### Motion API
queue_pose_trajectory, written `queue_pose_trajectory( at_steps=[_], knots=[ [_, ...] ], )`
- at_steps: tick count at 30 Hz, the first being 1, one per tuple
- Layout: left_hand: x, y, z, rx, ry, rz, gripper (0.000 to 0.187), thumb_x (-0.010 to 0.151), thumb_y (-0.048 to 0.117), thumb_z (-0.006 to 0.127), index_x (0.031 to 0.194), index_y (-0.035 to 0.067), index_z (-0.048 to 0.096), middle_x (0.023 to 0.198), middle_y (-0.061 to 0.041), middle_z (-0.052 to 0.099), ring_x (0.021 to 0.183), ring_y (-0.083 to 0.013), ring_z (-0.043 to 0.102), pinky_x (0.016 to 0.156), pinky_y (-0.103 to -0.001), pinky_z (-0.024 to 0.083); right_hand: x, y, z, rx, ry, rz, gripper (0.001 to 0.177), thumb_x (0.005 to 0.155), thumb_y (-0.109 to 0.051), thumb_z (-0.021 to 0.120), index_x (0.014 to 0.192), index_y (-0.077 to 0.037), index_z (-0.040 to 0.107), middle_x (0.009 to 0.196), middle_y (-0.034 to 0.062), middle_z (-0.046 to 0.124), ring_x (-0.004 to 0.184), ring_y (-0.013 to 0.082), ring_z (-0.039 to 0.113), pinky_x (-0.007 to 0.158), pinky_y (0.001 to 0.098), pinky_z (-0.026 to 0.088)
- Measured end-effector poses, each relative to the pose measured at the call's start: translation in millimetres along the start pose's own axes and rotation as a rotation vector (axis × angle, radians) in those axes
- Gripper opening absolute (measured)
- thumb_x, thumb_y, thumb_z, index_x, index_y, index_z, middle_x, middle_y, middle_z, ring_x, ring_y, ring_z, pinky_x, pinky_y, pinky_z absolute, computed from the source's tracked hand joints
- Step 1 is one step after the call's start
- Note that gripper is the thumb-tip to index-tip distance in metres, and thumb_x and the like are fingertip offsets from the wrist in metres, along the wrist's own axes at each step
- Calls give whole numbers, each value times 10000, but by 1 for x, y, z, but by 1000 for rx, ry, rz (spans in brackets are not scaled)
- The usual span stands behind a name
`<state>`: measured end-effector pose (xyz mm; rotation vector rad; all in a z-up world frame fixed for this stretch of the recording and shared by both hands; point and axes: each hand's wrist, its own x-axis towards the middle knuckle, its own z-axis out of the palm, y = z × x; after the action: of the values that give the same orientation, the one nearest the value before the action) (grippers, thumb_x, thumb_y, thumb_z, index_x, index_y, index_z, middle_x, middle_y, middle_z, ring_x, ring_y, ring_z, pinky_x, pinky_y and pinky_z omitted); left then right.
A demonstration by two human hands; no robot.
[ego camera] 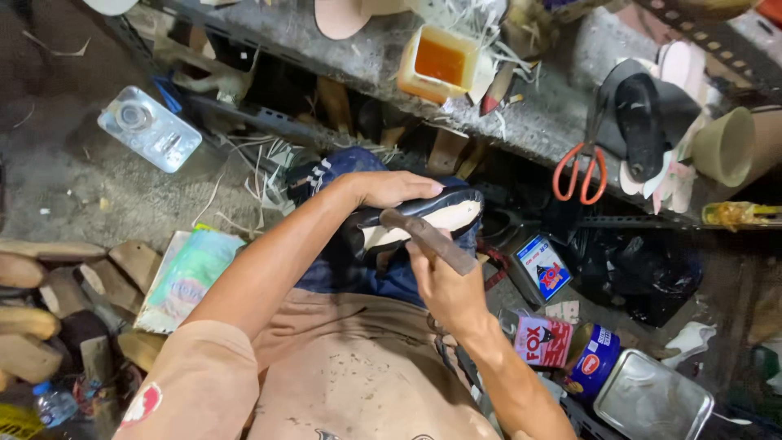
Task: The person uses a hammer and a curved metal tool to repeatedly tap and shape the sole of a black slip-on shoe. They hold the shoe on their lap, rotate it to access different areas, and continue hammering along the edges and heel.
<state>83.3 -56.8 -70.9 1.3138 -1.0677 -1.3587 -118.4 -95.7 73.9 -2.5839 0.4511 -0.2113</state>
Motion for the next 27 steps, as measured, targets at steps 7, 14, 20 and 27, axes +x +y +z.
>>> queue_pose_trajectory(
  at_steps=[7,14,20,27],
  knots=[
    [4,-11,1,36,5,114,422,1064,451,473,1330,178,654,1326,-158,672,1274,-339,601,1143,-459,434,4,-5,-17,-63,73,-77,134,948,-193,665,1034,-111,726,688,176,661,642,458,666,453,534,478],
    [0,0,6,2,-3,87,393,1061,435,473,1295,198,681,1266,-100,716,1229,-271,637,1111,-434,461,1,22,-28,-120,102,-20,247,988,-336,616,1068,-104,646,743,182,676,704,444,691,542,487,534],
    [-1,-2,7,-11,4,88,397,1062,408,474,1324,182,667,1285,-148,702,1226,-295,632,1093,-454,466,36,-28,-52,113,185,-16,195,986,-234,624,1070,-70,690,838,140,717,820,398,727,647,419,577],
    [-5,11,4,-7,10,-3,408,1036,485,497,1297,240,693,1229,-109,732,1173,-278,664,1033,-431,499,21,40,-35,250,190,220,212,941,-199,743,827,-72,618,698,133,670,755,192,703,704,325,541]
  ],
)
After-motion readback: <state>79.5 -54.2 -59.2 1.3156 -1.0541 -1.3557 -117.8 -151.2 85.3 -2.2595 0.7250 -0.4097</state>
